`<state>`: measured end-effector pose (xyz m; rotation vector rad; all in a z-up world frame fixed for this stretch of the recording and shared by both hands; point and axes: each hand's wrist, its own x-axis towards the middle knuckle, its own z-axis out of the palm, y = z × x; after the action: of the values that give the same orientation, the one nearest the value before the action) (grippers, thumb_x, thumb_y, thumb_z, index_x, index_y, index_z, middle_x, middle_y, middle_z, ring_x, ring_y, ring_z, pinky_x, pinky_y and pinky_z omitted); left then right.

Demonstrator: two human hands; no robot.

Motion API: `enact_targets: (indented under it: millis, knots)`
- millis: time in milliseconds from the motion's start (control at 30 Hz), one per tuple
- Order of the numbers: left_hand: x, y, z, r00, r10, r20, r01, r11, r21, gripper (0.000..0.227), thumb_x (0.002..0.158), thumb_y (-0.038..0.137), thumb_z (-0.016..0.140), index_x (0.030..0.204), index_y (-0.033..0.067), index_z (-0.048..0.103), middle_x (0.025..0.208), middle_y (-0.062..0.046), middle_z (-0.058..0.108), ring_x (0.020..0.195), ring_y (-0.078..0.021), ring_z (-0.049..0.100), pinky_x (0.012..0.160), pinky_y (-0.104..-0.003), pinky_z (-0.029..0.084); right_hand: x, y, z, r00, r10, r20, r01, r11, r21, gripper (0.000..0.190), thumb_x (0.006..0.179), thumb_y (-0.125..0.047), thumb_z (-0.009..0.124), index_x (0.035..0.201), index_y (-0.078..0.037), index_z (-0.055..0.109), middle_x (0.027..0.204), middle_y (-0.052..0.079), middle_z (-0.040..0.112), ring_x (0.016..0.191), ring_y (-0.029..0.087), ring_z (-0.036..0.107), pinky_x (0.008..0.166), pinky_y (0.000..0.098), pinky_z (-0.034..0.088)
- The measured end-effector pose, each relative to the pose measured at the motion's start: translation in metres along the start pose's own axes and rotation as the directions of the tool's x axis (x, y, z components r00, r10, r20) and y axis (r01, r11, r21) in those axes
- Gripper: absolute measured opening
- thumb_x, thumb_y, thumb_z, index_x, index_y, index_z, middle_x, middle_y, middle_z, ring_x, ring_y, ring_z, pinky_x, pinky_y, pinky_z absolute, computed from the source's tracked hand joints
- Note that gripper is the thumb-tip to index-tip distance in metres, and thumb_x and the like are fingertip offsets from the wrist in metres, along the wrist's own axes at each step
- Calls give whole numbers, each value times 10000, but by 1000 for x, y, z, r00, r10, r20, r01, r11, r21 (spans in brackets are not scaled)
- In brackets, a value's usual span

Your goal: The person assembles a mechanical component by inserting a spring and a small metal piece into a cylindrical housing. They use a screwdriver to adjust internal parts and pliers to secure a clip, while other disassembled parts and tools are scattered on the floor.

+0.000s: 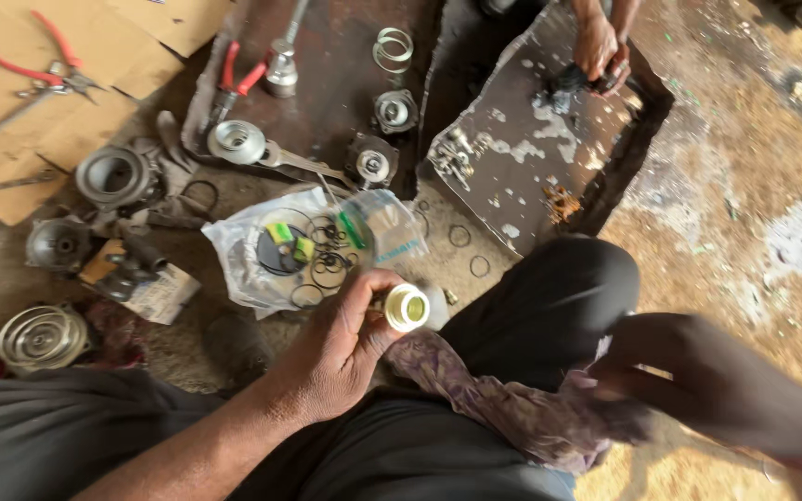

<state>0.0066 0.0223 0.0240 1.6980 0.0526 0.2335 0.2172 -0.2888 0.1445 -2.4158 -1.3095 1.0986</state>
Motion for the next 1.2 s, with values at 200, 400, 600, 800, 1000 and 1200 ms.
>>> enact_targets:
  millis: [200, 400, 600, 800, 1000, 1200]
  knots:
    - [1, -10, -5, 1000, 30, 8, -26, 937, -347, 132, 1085, 134, 480, 1195, 76, 437, 1054, -79, 619, 1006, -156, 621, 966, -365, 547, -54, 90, 17, 824, 74, -561, -261, 929, -262, 220, 798, -237, 800, 990, -130, 813, 1077, 25, 771, 971, 142, 745, 875, 310, 603]
    - [2, -7, -10, 997, 55, -56, -57, 998, -25, 59, 1066, 109, 497, 1098, 95, 449, 989, -28, 573, 909, -138, 589, 833, -348, 527, -21, 74, -19, 742, -116, -660, -359, 763, -538, 240, 887, -190, 768, 1087, -57, 767, 1144, 110, 756, 1035, 225, 737, 960, 399, 591]
    - [6, 18, -21, 998, 39, -44, -35, 995, 89, 75, 1059, 180, 491, 1087, 111, 495, 900, -27, 529, 812, -132, 547, 752, -303, 486, 36, -43, -65, 743, -583, -329, 306, 733, -607, 206, 918, -290, 736, 1069, -151, 750, 1052, 35, 767, 942, 179, 771, 868, 367, 620]
    - [10, 46, -79, 971, 171, -167, -186, 979, -81, 308, 943, 317, 587, 1156, 118, 488, 931, 4, 505, 757, -108, 556, 603, -294, 555, 135, -133, -43, 589, -792, -162, 648, 582, -491, 251, 889, -216, 753, 1072, -44, 743, 1008, 120, 748, 872, 265, 737, 749, 397, 605]
    - [12, 31, -112, 923, -86, -374, -135, 840, -526, 276, 1000, 350, 584, 1097, 94, 618, 876, -4, 551, 773, -106, 525, 694, -294, 511, 266, -103, 11, 829, -520, -205, 526, 850, -28, 166, 966, -149, 716, 1103, -62, 752, 988, 72, 791, 842, 155, 769, 730, 312, 638]
    - [21, -16, -116, 869, -272, -414, 158, 944, -289, 283, 977, 391, 572, 1029, 115, 613, 827, 12, 602, 698, -78, 554, 608, -274, 517, 322, -46, 75, 898, -430, -96, 423, 902, -91, 151, 933, -180, 746, 1043, -77, 751, 976, 80, 779, 858, 188, 772, 755, 340, 627]
